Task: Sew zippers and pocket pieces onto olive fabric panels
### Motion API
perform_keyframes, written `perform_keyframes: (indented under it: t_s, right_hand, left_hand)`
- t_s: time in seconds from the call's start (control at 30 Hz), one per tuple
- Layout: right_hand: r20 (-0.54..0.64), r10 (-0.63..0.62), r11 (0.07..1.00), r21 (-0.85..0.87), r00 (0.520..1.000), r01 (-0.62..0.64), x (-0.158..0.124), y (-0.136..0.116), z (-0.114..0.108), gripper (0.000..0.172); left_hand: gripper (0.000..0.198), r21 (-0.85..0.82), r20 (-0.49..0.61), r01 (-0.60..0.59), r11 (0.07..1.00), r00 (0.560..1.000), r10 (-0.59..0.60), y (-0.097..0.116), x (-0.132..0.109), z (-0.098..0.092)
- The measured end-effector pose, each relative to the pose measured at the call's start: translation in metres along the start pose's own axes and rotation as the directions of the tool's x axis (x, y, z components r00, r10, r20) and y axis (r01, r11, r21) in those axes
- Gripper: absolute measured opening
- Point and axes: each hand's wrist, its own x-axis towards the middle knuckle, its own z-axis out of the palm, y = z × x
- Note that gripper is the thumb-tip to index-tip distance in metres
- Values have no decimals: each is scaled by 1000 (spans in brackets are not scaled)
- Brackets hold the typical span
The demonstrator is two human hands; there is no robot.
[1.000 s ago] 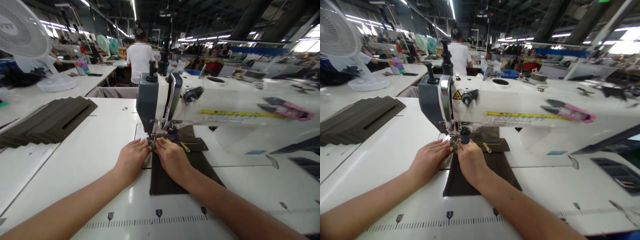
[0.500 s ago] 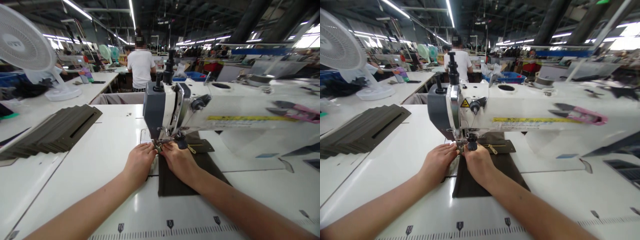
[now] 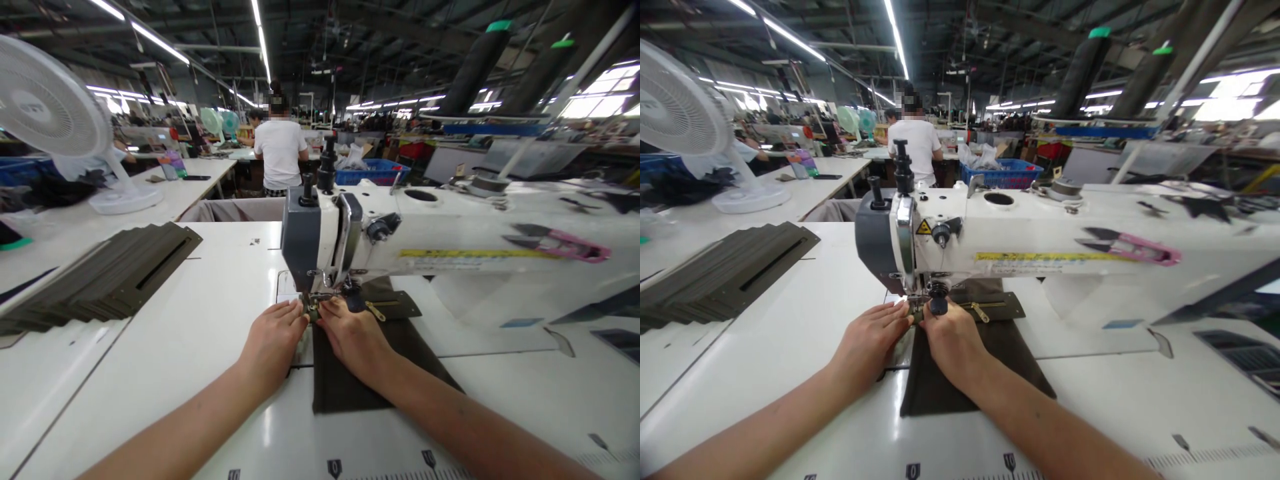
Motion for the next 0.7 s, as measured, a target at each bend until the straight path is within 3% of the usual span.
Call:
perform_keyframes:
  t_s: [0.3,0.4,0.5,0.57,0.7]
  right_hand:
    - [-37,5,1000,-2,999,-5,-2,-1,5,19]
    - [-43,77,995,-67,996,-80,0,-2,3,27]
    - [-19,188,972,-138,982,-189,-3,-1,1,48]
    - [15,227,963,-155,974,-222,-11,0,0,61]
    - [20,257,952,-176,966,-250,-46,-3,-2,77]
  left_hand:
    - [19,-29,-19,54,998,998,-54,3,-4,1]
    - [20,-40,-22,129,991,991,-130,1,-4,4]
    - [25,87,76,269,959,958,-275,1,-3,2]
    - [39,193,150,320,927,925,-350,4,-5,-2]
    - [53,176,256,213,961,933,-254,25,-19,-14]
